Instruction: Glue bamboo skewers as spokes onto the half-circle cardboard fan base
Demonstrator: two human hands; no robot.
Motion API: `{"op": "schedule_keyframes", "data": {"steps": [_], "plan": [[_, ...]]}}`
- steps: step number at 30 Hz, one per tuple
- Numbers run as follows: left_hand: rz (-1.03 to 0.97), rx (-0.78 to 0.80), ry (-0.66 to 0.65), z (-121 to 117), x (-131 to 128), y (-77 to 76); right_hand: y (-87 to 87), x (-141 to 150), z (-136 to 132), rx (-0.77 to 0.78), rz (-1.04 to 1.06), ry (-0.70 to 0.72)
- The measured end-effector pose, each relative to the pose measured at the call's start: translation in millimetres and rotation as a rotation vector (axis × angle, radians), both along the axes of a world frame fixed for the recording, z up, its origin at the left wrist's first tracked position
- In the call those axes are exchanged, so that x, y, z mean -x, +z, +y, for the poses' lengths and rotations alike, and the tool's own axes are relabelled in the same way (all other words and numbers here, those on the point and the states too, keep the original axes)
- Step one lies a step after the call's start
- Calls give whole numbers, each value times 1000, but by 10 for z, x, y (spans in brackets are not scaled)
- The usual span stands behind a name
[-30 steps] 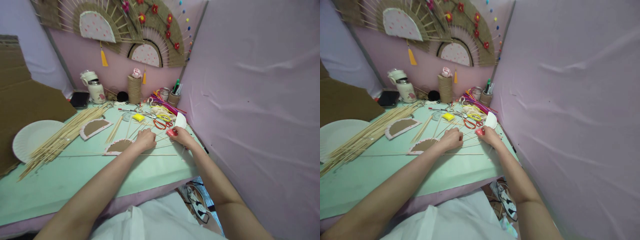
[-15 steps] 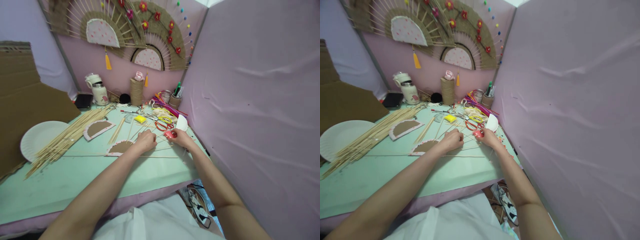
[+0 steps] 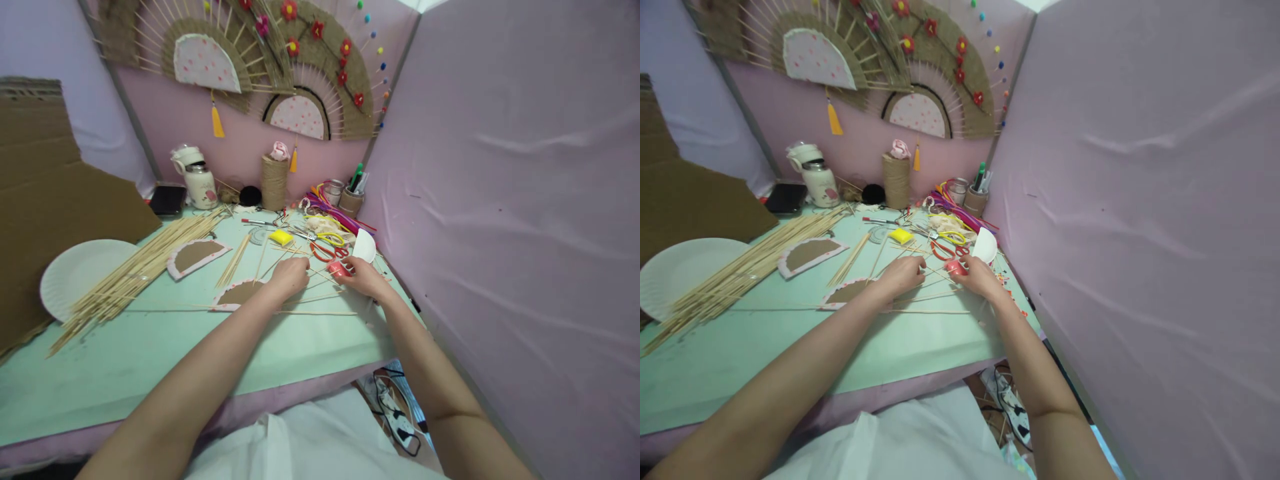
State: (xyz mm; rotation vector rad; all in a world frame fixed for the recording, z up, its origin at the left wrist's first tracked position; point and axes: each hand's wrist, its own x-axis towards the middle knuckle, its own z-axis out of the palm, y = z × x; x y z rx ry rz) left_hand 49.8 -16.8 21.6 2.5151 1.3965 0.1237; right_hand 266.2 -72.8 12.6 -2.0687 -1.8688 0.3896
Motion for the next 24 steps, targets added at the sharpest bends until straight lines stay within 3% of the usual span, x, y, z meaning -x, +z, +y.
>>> {"op": "schedule_keyframes", "data": {"steps": [5, 24], "plan": [[21, -45, 8, -14, -12, -25, -62, 35, 9, -12, -49, 17], [28, -63, 8, -51, 18, -12, -24, 155, 60, -13, 6, 14]]}}
